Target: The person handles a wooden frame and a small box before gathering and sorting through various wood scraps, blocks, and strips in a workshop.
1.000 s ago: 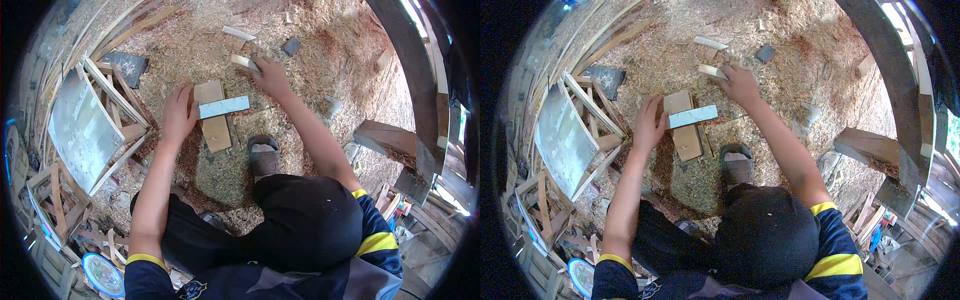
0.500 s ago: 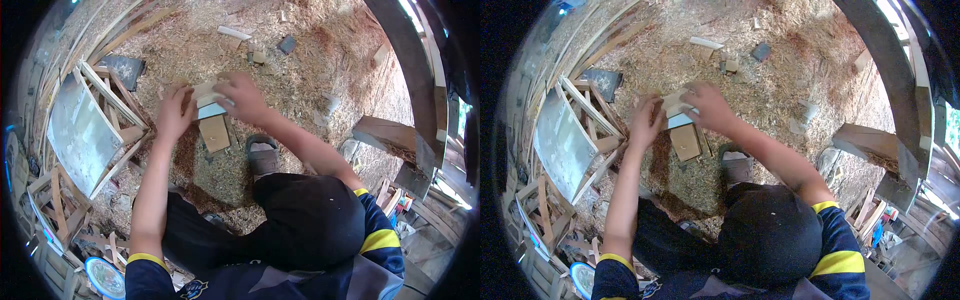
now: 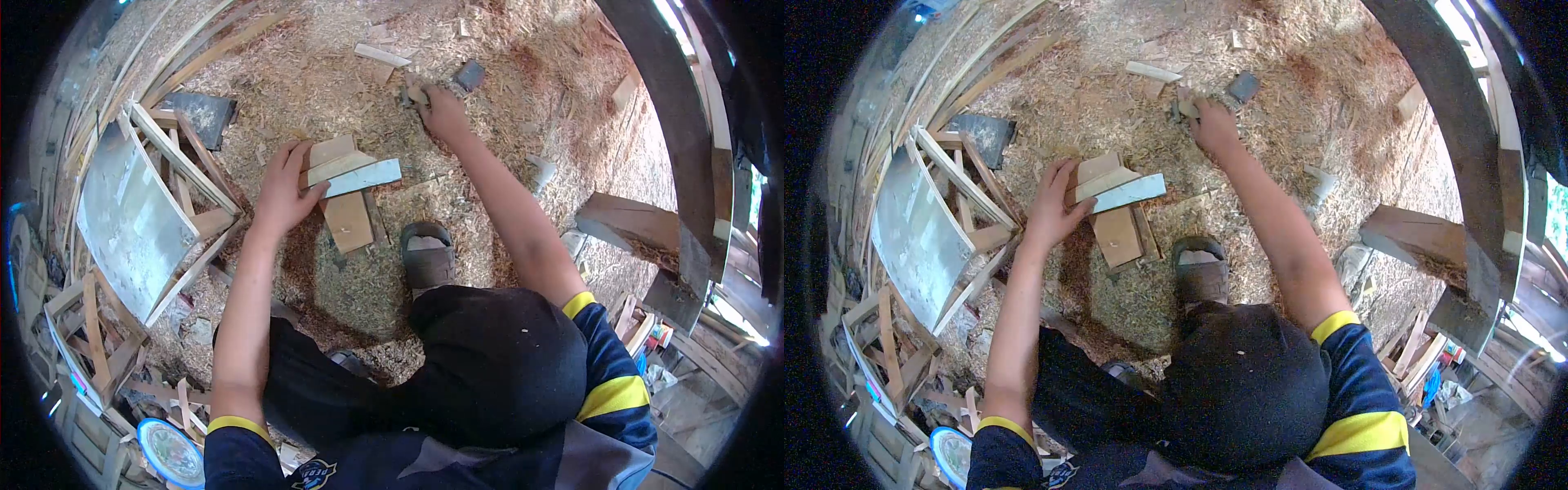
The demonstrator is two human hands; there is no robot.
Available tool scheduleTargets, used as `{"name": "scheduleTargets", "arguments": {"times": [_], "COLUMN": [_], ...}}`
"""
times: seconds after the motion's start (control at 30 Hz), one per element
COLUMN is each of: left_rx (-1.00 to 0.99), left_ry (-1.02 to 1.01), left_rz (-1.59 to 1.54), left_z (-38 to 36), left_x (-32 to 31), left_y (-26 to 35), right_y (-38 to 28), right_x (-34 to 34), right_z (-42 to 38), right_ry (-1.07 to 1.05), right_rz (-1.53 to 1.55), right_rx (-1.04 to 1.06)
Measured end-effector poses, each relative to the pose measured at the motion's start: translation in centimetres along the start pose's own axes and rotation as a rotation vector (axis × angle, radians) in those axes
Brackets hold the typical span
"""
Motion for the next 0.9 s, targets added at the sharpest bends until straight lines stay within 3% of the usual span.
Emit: {"name": "scheduleTargets", "arguments": {"times": [0.13, 0.3, 0.43, 0.5, 0.67, 0.73, 0.83, 0.9], "left_rx": [0.068, 0.353, 0.258, 0.199, 0.24, 0.264, 0.288, 0.287], "left_ry": [-0.027, -0.15, -0.099, 0.014, -0.015, -0.038, -0.016, 0.003], "left_rz": [-0.083, -0.449, -0.336, -0.447, -0.352, -0.395, -0.345, -0.323], "left_z": [0.1, 0.2, 0.3, 0.3, 0.2, 0.2, 0.1, 0.0], "left_x": [0.7, 0.3, -0.4, -0.8, -0.2, -0.3, -0.3, -0.2], "left_y": [0.3, -1.3, -2.3, -2.4, -1.3, -1.1, -0.8, -0.7], "right_y": [-1.2, -3.8, -5.0, -5.1, -6.7, -7.4, -7.8, -7.6], "right_x": [0.7, 2.0, 2.4, 2.4, 1.8, 0.7, -0.7, -1.2], "right_z": [-0.3, -1.0, 1.1, 3.1, 7.5, 8.3, 9.1, 9.5], "right_ry": [0.062, 0.068, 0.137, 0.083, 0.01, -0.061, 0.074, 0.023], "right_rz": [0.18, 0.547, 0.715, 0.604, 0.452, 0.171, -0.048, -0.06], "right_rx": [-0.051, -0.12, 0.015, 0.018, 0.121, 0.154, 0.201, 0.182]}}
Point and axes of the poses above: each hand's wrist, its own z-axis towards the middle knuckle, its own x-axis out of the back of the hand, y = z × x, the point moved 4 cm from there along z, towards the middle knuckle, and after that the axes turned 3 degrees about -x, right-handed, at the moved point
